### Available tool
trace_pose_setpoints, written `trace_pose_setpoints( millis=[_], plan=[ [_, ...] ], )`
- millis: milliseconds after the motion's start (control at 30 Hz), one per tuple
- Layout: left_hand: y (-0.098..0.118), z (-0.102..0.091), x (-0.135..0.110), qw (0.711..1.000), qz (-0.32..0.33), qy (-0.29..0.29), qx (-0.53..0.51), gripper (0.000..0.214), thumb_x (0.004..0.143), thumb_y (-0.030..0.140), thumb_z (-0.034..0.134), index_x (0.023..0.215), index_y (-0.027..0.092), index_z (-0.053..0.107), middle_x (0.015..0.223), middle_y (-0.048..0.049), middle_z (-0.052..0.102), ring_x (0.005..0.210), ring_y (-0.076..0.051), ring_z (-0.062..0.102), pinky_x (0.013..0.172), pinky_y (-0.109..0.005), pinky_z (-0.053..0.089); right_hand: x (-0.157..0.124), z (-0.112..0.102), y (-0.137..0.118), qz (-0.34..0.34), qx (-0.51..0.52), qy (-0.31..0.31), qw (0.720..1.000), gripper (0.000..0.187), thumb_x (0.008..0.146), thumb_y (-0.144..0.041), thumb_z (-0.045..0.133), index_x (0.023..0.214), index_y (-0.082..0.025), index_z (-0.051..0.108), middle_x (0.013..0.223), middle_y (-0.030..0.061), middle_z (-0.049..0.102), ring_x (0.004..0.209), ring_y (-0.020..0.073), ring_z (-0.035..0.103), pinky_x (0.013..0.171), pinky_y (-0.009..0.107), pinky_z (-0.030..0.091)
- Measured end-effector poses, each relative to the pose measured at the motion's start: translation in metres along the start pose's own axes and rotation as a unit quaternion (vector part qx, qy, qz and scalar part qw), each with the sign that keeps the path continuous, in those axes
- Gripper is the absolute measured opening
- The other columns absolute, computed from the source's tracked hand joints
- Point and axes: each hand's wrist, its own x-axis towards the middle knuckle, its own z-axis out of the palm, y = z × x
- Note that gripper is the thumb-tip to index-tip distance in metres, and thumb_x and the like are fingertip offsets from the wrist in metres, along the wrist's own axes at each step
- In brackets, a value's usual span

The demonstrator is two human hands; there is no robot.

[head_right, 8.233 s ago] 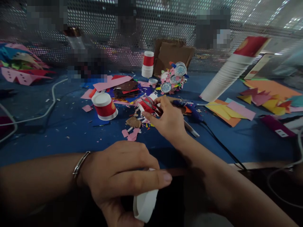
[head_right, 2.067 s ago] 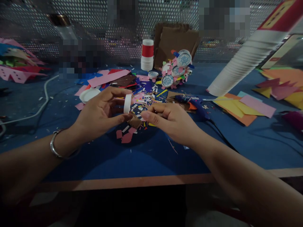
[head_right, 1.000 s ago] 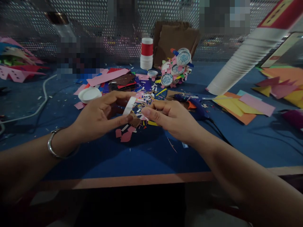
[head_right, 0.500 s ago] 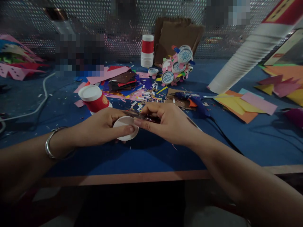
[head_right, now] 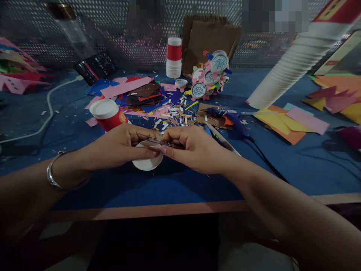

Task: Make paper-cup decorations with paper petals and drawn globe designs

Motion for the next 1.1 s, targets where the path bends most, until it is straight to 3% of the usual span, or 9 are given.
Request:
trace_pose_setpoints(
  millis=[200,367,633,733,833,1000,1100],
  plan=[
    [0.007,0.003,-0.003,0.996,-0.002,-0.029,-0.086,0.014,0.081,0.026,0.085,0.085,0.013,0.078,0.076,0.0007,0.066,0.068,-0.009,0.053,0.061,-0.018,0.042,0.001,-0.002,-0.005,-0.009,0.093,-0.002,0.996,0.045,0.095,-0.054,0.078,0.076,-0.019,0.057,0.069,-0.0059,0.046,0.063,0.0091,0.038,0.057,0.027,0.032],
    [0.009,0.004,-0.003,0.990,-0.026,-0.034,-0.134,0.017,0.077,0.025,0.090,0.082,0.013,0.079,0.075,0.0000,0.066,0.069,-0.009,0.054,0.062,-0.018,0.043,0.001,-0.002,-0.008,-0.011,0.110,-0.007,0.994,0.039,0.093,-0.049,0.082,0.080,-0.018,0.062,0.069,-0.0062,0.048,0.061,0.0083,0.035,0.056,0.026,0.031],
    [0.003,0.000,-0.004,0.995,0.014,-0.064,-0.077,0.016,0.087,0.030,0.084,0.086,0.015,0.079,0.076,-0.0001,0.067,0.068,-0.010,0.054,0.060,-0.019,0.043,0.000,-0.003,-0.012,0.020,0.105,-0.022,0.994,0.040,0.095,-0.054,0.078,0.083,-0.018,0.064,0.075,-0.0020,0.056,0.068,0.0111,0.047,0.061,0.027,0.038],
    [0.004,0.006,-0.006,0.996,0.068,-0.031,-0.049,0.013,0.089,0.028,0.083,0.086,0.016,0.080,0.081,-0.0005,0.071,0.069,-0.009,0.057,0.061,-0.017,0.048,-0.001,-0.005,-0.014,0.019,0.121,-0.030,0.992,0.038,0.094,-0.053,0.079,0.083,-0.019,0.065,0.075,-0.0015,0.057,0.069,0.0118,0.048,0.061,0.028,0.039],
    [0.004,0.014,-0.007,0.994,0.094,0.012,-0.051,0.014,0.092,0.033,0.082,0.095,0.019,0.082,0.084,-0.0003,0.074,0.062,-0.008,0.056,0.052,-0.016,0.048,-0.001,-0.006,-0.016,0.005,0.121,-0.010,0.993,0.040,0.094,-0.054,0.079,0.080,-0.020,0.064,0.072,-0.0019,0.056,0.066,0.0121,0.046,0.059,0.028,0.038],
    [0.006,0.020,-0.002,0.988,0.080,0.066,-0.113,0.030,0.081,0.041,0.093,0.085,0.016,0.078,0.076,-0.0007,0.069,0.060,-0.011,0.060,0.044,-0.017,0.049,-0.002,-0.009,-0.013,-0.037,0.068,0.077,0.994,0.043,0.091,-0.056,0.083,0.076,-0.020,0.063,0.072,-0.0027,0.054,0.065,0.0111,0.045,0.060,0.028,0.038],
    [0.004,0.017,0.001,0.982,0.099,0.085,-0.136,0.030,0.082,0.041,0.094,0.083,0.016,0.078,0.072,0.0011,0.066,0.056,-0.008,0.058,0.044,-0.016,0.046,-0.004,-0.010,-0.010,-0.045,0.020,0.115,0.992,0.048,0.097,-0.066,0.071,0.081,-0.020,0.067,0.077,0.0010,0.059,0.067,0.0132,0.048,0.058,0.030,0.037]
  ],
)
